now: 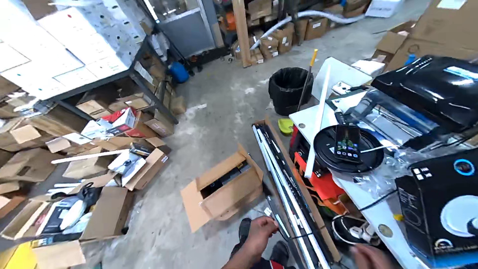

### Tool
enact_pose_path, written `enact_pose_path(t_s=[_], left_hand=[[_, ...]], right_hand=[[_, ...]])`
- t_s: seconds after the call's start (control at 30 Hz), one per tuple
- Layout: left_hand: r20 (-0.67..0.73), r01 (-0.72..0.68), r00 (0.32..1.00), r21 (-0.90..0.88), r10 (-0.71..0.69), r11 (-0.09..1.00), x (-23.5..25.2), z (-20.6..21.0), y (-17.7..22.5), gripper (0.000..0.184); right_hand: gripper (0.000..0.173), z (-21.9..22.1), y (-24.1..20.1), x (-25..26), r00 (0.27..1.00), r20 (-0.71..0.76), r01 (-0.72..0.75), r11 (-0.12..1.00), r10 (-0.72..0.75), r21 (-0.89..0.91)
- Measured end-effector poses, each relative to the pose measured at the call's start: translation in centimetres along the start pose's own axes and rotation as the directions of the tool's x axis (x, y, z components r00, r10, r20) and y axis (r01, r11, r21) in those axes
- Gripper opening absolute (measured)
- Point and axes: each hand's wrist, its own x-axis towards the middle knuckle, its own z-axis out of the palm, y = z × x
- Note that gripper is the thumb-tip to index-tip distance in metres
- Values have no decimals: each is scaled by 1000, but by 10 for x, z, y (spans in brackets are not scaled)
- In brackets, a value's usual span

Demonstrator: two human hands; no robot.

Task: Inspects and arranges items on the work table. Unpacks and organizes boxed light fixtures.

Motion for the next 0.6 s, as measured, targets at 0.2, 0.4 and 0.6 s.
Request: enact_pose_path(t_s=[0.2, 0.4, 0.6], left_hand=[[28, -40, 999, -8, 40, 999, 4, 23, 13, 20], [88, -58, 995, 174, 43, 983, 32, -33, 6, 29], [-166, 190, 980, 634, -107, 750, 147, -187, -35, 49]], right_hand=[[81, 103, -89, 19, 840, 541, -231, 928, 39, 291], [36, 148, -88, 44, 806, 539, -508, 751, 243, 421], [36, 166, -70, 55, 712, 519, -620, 771, 473, 148]])
